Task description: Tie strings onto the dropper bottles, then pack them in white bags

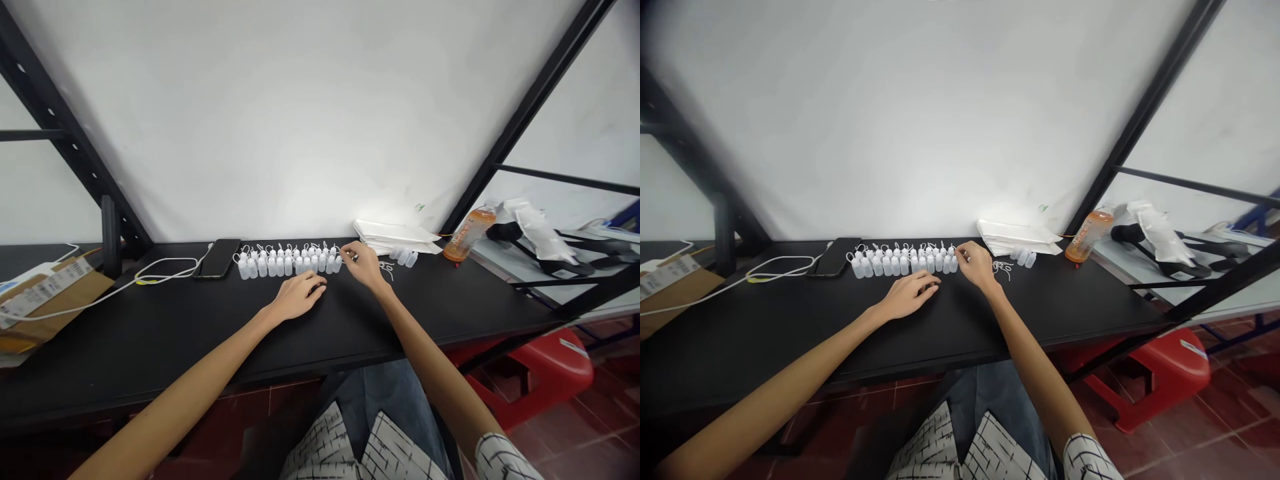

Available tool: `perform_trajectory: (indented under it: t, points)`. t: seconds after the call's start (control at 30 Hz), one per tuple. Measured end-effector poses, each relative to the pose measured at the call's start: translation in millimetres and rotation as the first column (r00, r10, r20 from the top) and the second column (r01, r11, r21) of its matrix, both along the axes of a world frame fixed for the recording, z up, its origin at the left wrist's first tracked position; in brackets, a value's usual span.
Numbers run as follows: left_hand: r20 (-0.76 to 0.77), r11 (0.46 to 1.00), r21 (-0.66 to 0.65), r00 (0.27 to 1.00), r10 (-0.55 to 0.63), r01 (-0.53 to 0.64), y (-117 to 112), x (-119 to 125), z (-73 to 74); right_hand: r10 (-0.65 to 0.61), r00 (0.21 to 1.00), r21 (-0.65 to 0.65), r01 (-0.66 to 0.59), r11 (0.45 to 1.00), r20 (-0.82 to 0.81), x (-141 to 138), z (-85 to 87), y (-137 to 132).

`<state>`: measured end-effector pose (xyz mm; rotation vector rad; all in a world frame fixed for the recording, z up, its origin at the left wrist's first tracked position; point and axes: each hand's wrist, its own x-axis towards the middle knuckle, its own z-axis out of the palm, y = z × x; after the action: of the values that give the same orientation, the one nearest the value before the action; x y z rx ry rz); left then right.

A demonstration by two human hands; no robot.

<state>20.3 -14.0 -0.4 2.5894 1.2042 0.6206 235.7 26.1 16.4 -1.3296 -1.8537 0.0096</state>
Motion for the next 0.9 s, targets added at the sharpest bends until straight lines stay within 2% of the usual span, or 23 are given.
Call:
perform_trajectory:
  t: [0.27,0.5,0.67,0.77,0.9]
  points:
    - [-0.012,1.000,-0.007,1.000,-0.004,0.004,-2,0,2.5,0.018,1.000,0.001,-0.019,1.000,0.022,-8,-0.4,9]
    - [0.000,1.000,0.001,1.000,-0.010,0.010,0,0,0.0,-0.012,0.993,0.059,0.018,0.998,-0.114,1,0.1,9]
    - [-0.002,1.000,-0.005,1.000,-0.013,0.012,-1,-1,1.2,-0.042,0.981,-0.034,0.036,0.999,-0.191,16,0.0,0]
    - [-0.005,1.000,-0.006,1.000,-0.011,0.011,-1,0,1.5,-0.132,0.985,-0.158,0.113,0.981,-0.109,20,-0.2,-10]
    - [-0.012,1.000,-0.004,1.000,-0.013,0.013,-1,0,0.8,-0.125,0.967,-0.282,0.186,0.941,0.220,18,-3.6,-17]
